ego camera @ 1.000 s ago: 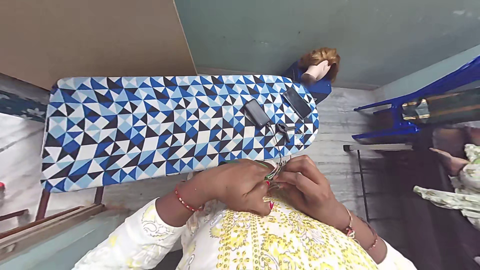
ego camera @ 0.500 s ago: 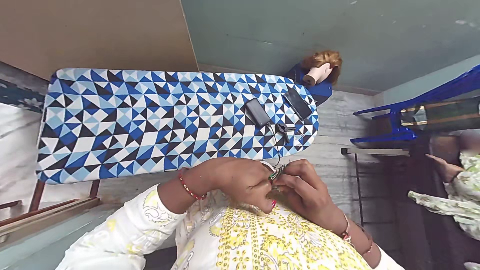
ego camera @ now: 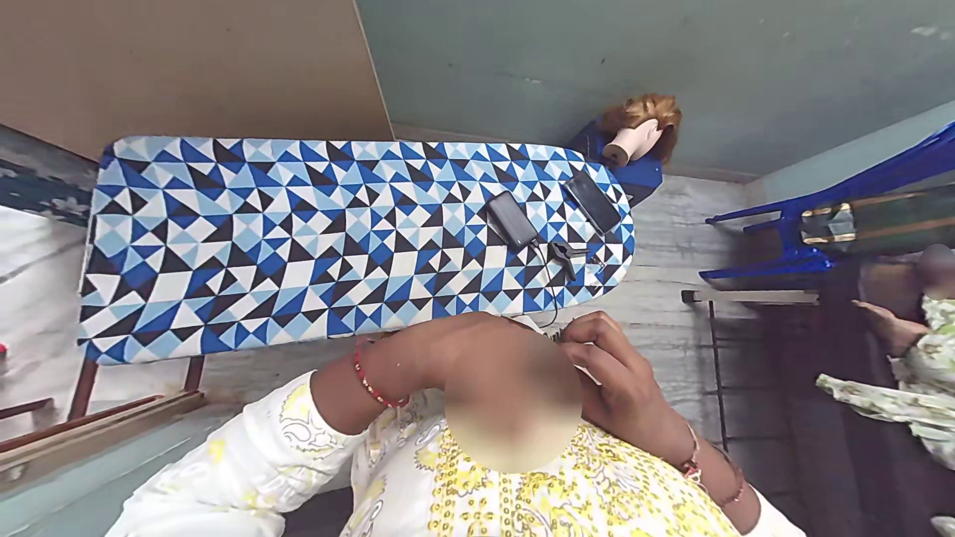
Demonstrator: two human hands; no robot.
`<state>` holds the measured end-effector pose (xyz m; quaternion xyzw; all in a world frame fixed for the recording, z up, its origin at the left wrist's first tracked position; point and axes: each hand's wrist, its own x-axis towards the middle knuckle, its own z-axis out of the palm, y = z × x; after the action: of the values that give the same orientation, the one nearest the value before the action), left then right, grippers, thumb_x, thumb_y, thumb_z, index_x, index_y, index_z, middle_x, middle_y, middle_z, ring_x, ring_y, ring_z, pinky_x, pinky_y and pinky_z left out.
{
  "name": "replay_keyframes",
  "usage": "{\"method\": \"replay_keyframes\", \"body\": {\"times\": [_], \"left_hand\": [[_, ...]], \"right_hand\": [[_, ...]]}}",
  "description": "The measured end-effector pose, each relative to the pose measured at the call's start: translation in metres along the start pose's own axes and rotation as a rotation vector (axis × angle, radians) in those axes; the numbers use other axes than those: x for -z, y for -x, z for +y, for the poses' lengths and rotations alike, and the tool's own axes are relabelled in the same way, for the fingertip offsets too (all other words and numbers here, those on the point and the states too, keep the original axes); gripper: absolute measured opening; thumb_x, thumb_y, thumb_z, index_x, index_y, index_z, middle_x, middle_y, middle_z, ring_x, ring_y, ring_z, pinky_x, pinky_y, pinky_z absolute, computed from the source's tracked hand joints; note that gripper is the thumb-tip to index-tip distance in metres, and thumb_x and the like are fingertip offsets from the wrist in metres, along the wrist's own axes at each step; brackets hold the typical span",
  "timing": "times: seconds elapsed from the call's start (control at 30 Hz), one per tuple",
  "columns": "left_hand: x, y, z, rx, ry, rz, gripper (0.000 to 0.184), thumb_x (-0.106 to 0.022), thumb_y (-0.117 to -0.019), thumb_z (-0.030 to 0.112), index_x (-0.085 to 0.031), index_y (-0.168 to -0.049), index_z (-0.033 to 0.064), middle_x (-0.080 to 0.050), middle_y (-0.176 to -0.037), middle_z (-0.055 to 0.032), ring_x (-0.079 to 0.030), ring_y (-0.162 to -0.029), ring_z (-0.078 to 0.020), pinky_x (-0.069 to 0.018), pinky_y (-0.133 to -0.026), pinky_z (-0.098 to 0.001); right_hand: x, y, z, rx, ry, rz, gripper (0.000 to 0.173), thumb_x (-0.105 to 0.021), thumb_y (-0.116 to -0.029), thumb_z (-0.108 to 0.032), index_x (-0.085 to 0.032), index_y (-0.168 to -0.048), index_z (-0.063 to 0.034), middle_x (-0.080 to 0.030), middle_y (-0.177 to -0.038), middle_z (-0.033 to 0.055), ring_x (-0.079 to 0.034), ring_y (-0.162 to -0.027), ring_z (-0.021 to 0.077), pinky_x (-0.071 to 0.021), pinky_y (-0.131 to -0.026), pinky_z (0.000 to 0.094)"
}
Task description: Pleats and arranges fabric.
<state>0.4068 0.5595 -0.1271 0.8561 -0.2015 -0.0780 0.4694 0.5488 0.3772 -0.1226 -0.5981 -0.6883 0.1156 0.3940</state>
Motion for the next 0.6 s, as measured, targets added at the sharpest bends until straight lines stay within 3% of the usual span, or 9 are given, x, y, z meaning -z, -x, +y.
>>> {"method": "replay_keyframes", "body": {"times": [0.13, 0.23, 0.4, 0.5, 0.6], "left_hand": [[-0.002, 0.003, 0.003, 0.036, -0.049, 0.006, 0.047, -0.059, -0.084, 0.049, -0.052, -0.067, 0.0056, -0.059, -0.075, -0.0101, -0.06, -0.067, -0.0223, -0.0448, -0.053, -0.0416], [-0.002, 0.005, 0.005, 0.007, -0.087, 0.035, 0.048, -0.057, -0.0852, 0.048, -0.049, -0.062, 0.0066, -0.059, -0.07, -0.0106, -0.062, -0.068, -0.0239, -0.0459, -0.054, -0.0425], [0.002, 0.008, 0.005, 0.01, -0.179, 0.055, 0.047, -0.056, -0.0842, 0.05, -0.056, -0.069, 0.0049, -0.061, -0.073, -0.011, -0.063, -0.064, -0.0244, -0.0457, -0.05, -0.0435], [0.004, 0.008, 0.007, 0.069, -0.209, 0.043, 0.052, -0.057, -0.0825, 0.051, -0.064, -0.088, -0.0001, -0.068, -0.089, -0.0144, -0.068, -0.076, -0.0285, -0.0499, -0.055, -0.0475], [0.0, 0.009, 0.007, 0.066, -0.216, 0.109, 0.063, -0.058, -0.0827, 0.055, -0.067, -0.104, -0.0044, -0.071, -0.095, -0.0164, -0.071, -0.083, -0.0295, -0.0542, -0.062, -0.0487]], "right_hand": [[-0.001, 0.0, -0.001, -0.007, -0.024, 0.013, 0.016, -0.058, -0.1037, -0.019, -0.064, -0.113, -0.0074, -0.06, -0.102, 0.0071, -0.058, -0.103, 0.0108, -0.0466, -0.094, 0.0173], [-0.002, 0.0, -0.003, -0.019, -0.04, 0.018, 0.021, -0.06, -0.1031, -0.02, -0.065, -0.119, -0.0077, -0.059, -0.104, 0.0086, -0.058, -0.103, 0.0093, -0.0471, -0.093, 0.0155], [0.003, -0.006, -0.005, -0.052, -0.021, -0.016, 0.022, -0.059, -0.1032, -0.022, -0.068, -0.12, -0.01, -0.057, -0.114, 0.0109, -0.057, -0.106, 0.007, -0.047, -0.095, 0.014], [0.008, -0.011, -0.007, -0.052, 0.107, -0.046, 0.023, -0.055, -0.1056, -0.032, -0.066, -0.118, -0.0171, -0.06, -0.116, 0.0064, -0.056, -0.112, 0.0151, -0.0423, -0.099, 0.0302], [0.008, -0.015, -0.009, -0.031, 0.221, -0.049, 0.022, -0.049, -0.1071, -0.034, -0.063, -0.113, -0.0178, -0.063, -0.119, 0.005, -0.054, -0.12, 0.022, -0.0362, -0.105, 0.042]]}}
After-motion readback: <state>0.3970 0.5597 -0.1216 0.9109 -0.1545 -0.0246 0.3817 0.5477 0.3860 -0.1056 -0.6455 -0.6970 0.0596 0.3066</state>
